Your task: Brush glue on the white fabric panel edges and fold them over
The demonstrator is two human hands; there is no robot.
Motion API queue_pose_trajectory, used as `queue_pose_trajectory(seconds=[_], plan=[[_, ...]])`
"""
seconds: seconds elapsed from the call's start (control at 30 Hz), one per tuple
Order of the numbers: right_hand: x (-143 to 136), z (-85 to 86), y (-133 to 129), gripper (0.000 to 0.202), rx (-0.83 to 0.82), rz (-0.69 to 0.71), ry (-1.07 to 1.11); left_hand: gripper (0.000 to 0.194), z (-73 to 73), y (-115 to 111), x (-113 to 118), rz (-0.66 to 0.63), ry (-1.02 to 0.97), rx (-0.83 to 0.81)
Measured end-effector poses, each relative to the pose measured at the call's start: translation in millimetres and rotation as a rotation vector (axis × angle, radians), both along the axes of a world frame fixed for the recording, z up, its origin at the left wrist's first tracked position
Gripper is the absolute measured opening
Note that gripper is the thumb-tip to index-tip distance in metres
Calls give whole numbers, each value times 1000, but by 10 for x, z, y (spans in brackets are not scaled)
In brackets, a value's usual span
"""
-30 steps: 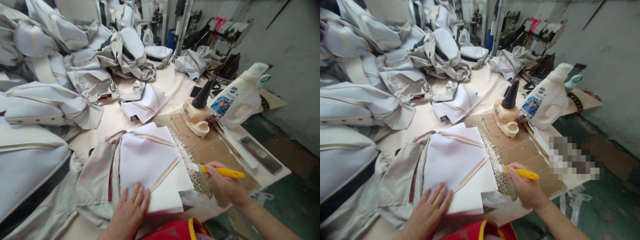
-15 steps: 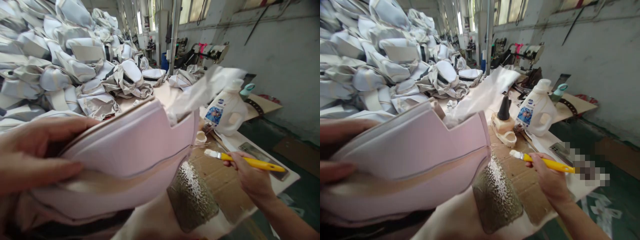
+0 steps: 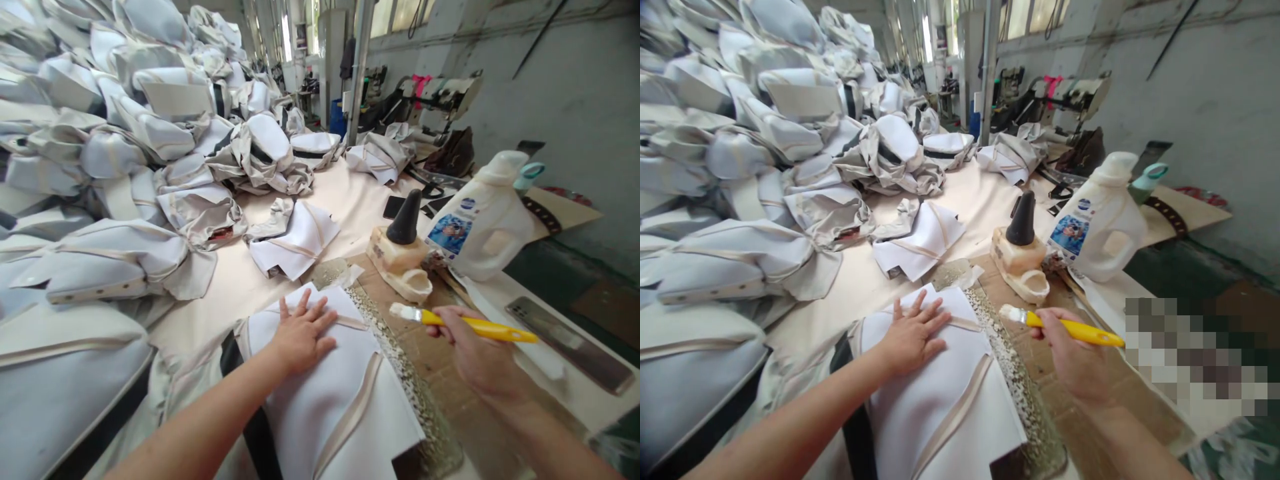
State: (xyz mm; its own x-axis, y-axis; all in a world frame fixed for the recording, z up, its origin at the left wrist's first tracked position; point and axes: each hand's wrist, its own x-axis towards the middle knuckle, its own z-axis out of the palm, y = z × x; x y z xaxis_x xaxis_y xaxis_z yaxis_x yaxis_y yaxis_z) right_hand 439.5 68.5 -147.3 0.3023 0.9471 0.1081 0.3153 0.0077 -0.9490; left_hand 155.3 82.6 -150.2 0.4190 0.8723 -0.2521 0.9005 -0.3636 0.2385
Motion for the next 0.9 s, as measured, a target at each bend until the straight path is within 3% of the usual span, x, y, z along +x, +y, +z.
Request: queue_pose_trajectory(seconds=[0.1, 0.23, 0.43, 0.53, 0.73, 0.9], plan=[[-340, -41, 218, 27, -84, 131, 71, 53, -152, -16, 188, -41, 10, 15], [-737, -246, 589, 27, -173, 349, -31, 54, -253, 0, 229, -31, -3, 2], [-1076, -474, 1120, 25, -105, 345, -126, 52, -295, -24, 178, -9, -52, 4], [-1085, -465, 1119, 25, -109, 352, -145, 52, -330, -27, 171, -2, -83, 12], [-821, -318, 732, 24, -230, 465, -250, 53, -374, -34, 155, -2, -111, -5], [-925, -249, 888, 22, -183, 409, -216, 53, -380, -37, 163, -1, -99, 5]])
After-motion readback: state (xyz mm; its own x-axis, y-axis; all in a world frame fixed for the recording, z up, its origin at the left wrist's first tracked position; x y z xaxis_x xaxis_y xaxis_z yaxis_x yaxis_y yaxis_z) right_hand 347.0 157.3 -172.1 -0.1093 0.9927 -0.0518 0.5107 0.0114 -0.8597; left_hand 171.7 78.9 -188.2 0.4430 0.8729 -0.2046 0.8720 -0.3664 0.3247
